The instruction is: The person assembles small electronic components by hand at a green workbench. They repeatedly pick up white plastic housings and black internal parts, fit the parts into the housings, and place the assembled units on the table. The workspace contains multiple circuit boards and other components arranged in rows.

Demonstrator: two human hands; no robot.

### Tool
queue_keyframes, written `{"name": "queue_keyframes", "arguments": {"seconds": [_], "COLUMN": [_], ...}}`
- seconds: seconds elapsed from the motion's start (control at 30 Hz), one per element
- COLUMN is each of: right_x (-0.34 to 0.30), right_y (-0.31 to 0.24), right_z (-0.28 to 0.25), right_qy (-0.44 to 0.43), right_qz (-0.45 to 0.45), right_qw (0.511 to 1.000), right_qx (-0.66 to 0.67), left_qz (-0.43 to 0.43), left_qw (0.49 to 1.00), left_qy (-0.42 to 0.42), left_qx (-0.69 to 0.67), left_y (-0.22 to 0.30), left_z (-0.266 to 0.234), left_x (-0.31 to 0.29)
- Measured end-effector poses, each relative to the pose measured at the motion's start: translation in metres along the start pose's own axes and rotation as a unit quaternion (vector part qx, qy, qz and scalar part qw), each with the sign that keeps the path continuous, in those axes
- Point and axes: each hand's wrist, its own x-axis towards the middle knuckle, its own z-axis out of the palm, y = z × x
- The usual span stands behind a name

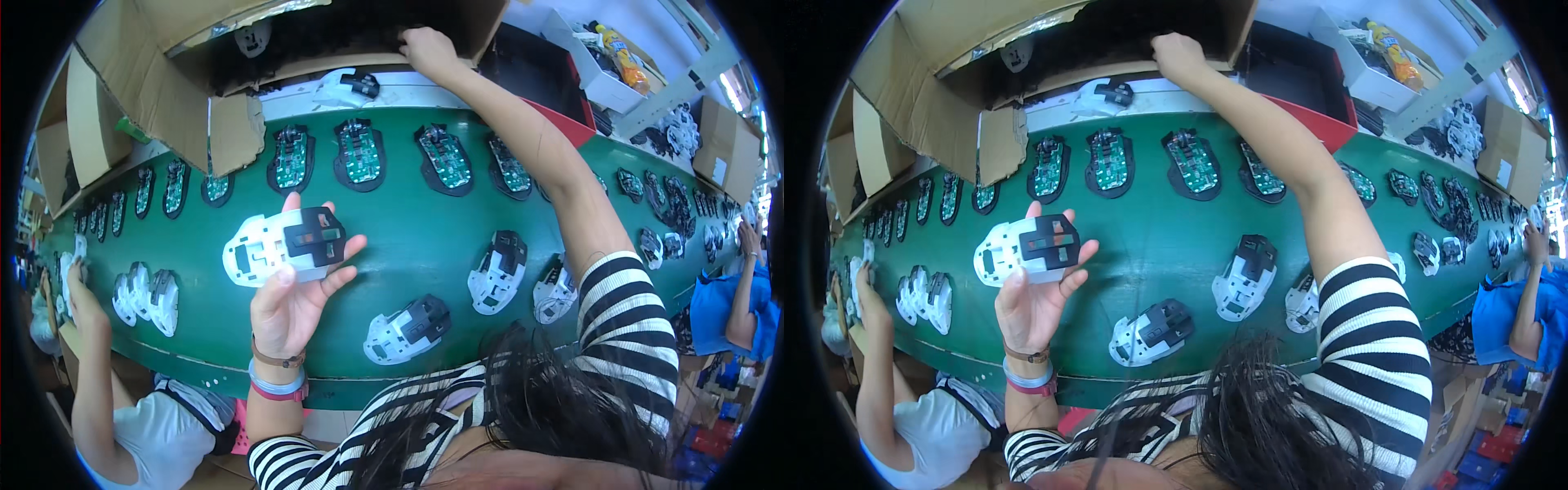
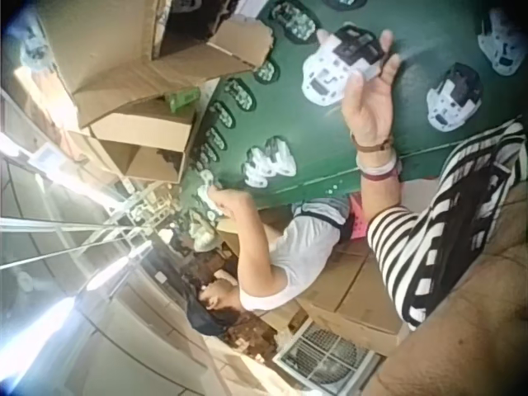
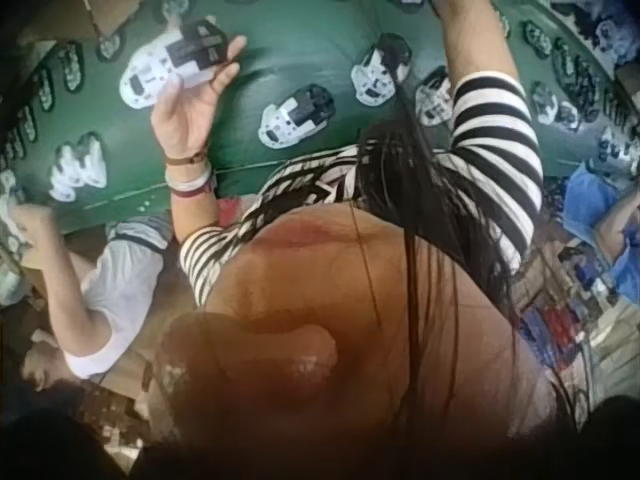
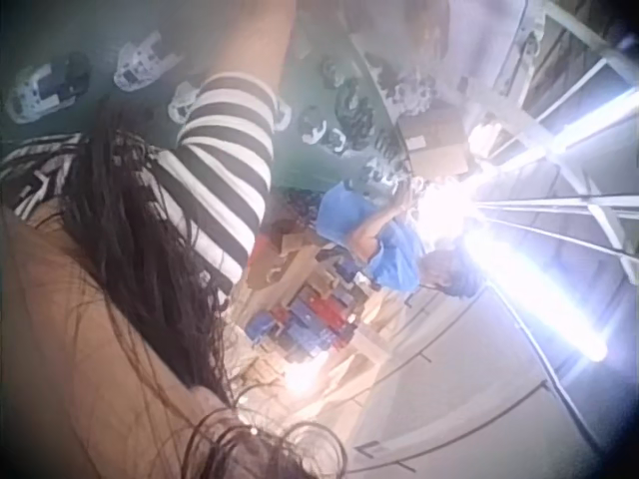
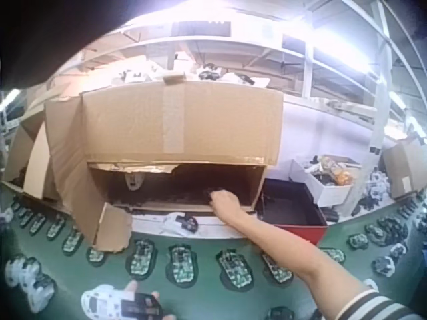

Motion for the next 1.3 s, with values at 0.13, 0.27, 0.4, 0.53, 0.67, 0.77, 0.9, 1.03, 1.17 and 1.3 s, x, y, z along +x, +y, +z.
{"name": "queue_keyframes", "arguments": {"seconds": [0.13, 0.27, 0.4, 0.53, 0.67, 0.77, 0.9, 1.03, 1.17, 1.3], "right_x": [-0.002, -0.017, -0.068, -0.134, -0.162, -0.158, -0.154, -0.150, -0.145, -0.135], "right_y": [-0.005, -0.019, -0.084, -0.158, -0.183, -0.185, -0.189, -0.191, -0.188, -0.195], "right_z": [0.003, -0.024, -0.102, -0.143, -0.137, -0.141, -0.141, -0.138, -0.150, -0.150], "right_qy": [0.082, 0.136, -0.044, -0.101, 0.011, 0.000, 0.032, 0.020, -0.114, -0.204], "right_qz": [-0.025, -0.022, 0.060, -0.048, -0.236, -0.232, -0.220, -0.218, -0.153, -0.060], "right_qw": [0.996, 0.986, 0.882, 0.812, 0.899, 0.882, 0.871, 0.871, 0.863, 0.846], "right_qx": [0.007, 0.095, 0.466, 0.573, 0.369, 0.410, 0.438, 0.440, 0.468, 0.489], "left_qz": [0.019, 0.127, 0.144, 0.141, 0.172, 0.162, 0.134, 0.044, 0.075, 0.139], "left_qw": [0.983, 0.879, 0.721, 0.633, 0.720, 0.859, 0.991, 0.997, 0.990, 0.971], "left_qy": [0.063, 0.124, 0.149, 0.196, 0.166, 0.105, -0.003, 0.050, 0.073, 0.077], "left_qx": [0.174, 0.442, 0.662, 0.735, 0.651, 0.473, 0.007, -0.039, 0.097, 0.180], "left_y": [0.004, 0.000, 0.012, 0.004, 0.007, 0.010, 0.007, 0.007, 0.008, 0.006], "left_z": [-0.001, -0.011, -0.012, -0.009, -0.010, -0.015, -0.013, -0.017, -0.015, -0.011], "left_x": [-0.009, -0.011, -0.006, -0.008, -0.008, -0.008, -0.007, -0.011, -0.012, -0.011]}}
